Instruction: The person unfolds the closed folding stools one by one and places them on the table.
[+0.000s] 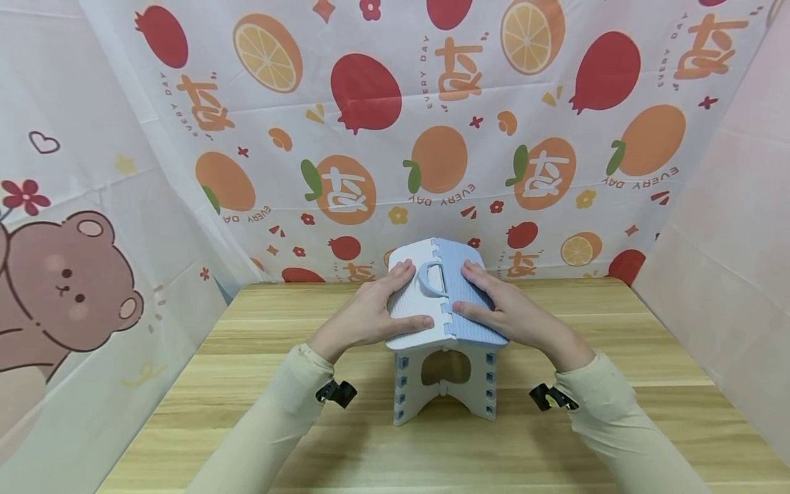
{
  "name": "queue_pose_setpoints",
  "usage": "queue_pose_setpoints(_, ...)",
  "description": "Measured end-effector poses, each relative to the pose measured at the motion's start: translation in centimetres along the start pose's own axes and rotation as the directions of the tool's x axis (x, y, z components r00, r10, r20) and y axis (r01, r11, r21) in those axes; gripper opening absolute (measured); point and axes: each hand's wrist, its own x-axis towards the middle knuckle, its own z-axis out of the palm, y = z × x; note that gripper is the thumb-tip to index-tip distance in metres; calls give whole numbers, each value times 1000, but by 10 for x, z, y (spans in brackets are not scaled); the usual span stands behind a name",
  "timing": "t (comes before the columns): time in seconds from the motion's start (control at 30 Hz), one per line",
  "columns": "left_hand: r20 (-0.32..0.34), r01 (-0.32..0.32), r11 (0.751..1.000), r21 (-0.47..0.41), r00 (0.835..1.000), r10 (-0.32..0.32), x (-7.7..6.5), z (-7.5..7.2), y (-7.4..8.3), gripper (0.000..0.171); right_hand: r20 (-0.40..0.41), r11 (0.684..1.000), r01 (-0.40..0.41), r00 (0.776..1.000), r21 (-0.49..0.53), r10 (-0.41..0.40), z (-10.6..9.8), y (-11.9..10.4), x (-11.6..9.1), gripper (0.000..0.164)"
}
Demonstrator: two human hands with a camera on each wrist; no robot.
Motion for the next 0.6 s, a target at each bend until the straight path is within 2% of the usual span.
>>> queue_pose_setpoints(0.3, 14, 15, 999, 38, 1000, -15, 0, -2, 6, 107, 1, 999, -22, 1000, -44, 22, -1, -4, -1, 87)
queue_pose_setpoints(0.6, 15, 10, 1000, 22, 1000, -10, -7, 1, 11, 106, -27, 998, -19, 999, -67, 18, 4, -6, -15, 82)
